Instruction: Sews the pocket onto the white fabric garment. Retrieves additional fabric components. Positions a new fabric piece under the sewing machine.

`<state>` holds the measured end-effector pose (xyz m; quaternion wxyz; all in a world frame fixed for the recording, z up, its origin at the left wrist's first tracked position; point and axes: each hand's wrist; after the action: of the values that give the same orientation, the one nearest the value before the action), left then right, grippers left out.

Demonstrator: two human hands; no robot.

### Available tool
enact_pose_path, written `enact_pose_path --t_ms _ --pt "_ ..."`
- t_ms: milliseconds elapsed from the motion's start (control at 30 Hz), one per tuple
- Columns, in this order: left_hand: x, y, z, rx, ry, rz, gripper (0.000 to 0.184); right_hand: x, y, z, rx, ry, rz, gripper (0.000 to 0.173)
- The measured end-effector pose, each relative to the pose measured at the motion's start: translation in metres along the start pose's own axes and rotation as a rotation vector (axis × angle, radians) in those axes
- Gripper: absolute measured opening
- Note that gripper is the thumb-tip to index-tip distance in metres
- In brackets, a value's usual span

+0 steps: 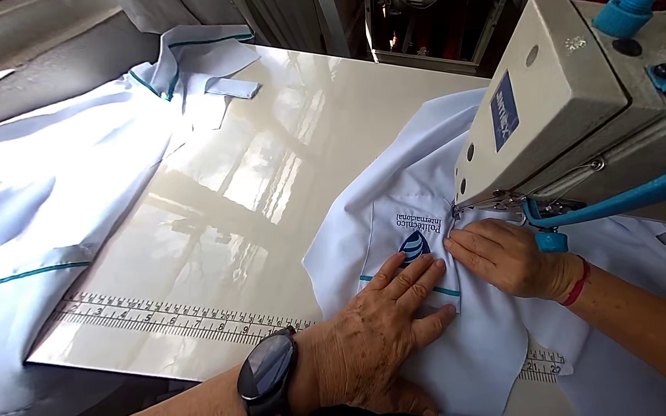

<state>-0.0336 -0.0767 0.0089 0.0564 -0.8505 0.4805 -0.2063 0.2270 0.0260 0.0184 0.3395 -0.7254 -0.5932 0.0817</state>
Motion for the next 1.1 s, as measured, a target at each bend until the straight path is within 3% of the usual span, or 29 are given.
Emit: enact_pose_path --t_ms 267,367,433,533,567,633,1100 --pt "0.004 0.002 0.002 0.008 -0.004 -0.014 0.085 0.006 -0.008 -0.011 -0.046 0.047 -0.095 0.023" --pt "0.009 0.004 0.006 0.044 -0.034 -0.031 0.087 0.0 0.0 -0.014 -0.043 0.029 0.046 0.023" --pt "0.013 0.005 0.007 0.054 -0.048 -0.048 0.087 -0.019 0.001 -0.015 -0.026 -0.125 0.418 0.02" --pt "0.015 0.005 0.008 0.053 -0.058 -0.059 0.087 -0.041 -0.032 -0.041 -0.23 -0.734 1.353 0.011" --pt "0.014 0.004 0.008 0.048 -0.05 -0.059 0.087 -0.037 -0.044 -0.048 -0.316 -0.945 1.592 0.012" --pt "0.011 0.002 0.006 0.042 -0.026 -0.056 0.087 -0.028 -0.057 -0.052 -0.385 -1.15 1.84 0.013" --pt "0.008 -0.002 0.007 0.067 0.006 -0.045 0.085 -0.017 -0.059 -0.043 -0.454 -1.289 1.862 0.015"
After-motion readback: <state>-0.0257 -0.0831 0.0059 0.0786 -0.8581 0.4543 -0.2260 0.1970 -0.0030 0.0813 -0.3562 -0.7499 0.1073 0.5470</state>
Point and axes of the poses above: each hand's wrist, its own y-axis away from the middle knuckle, its own z-axis out of the palm, x = y × z, and after that the axes turned 4 degrees about y, right-handed
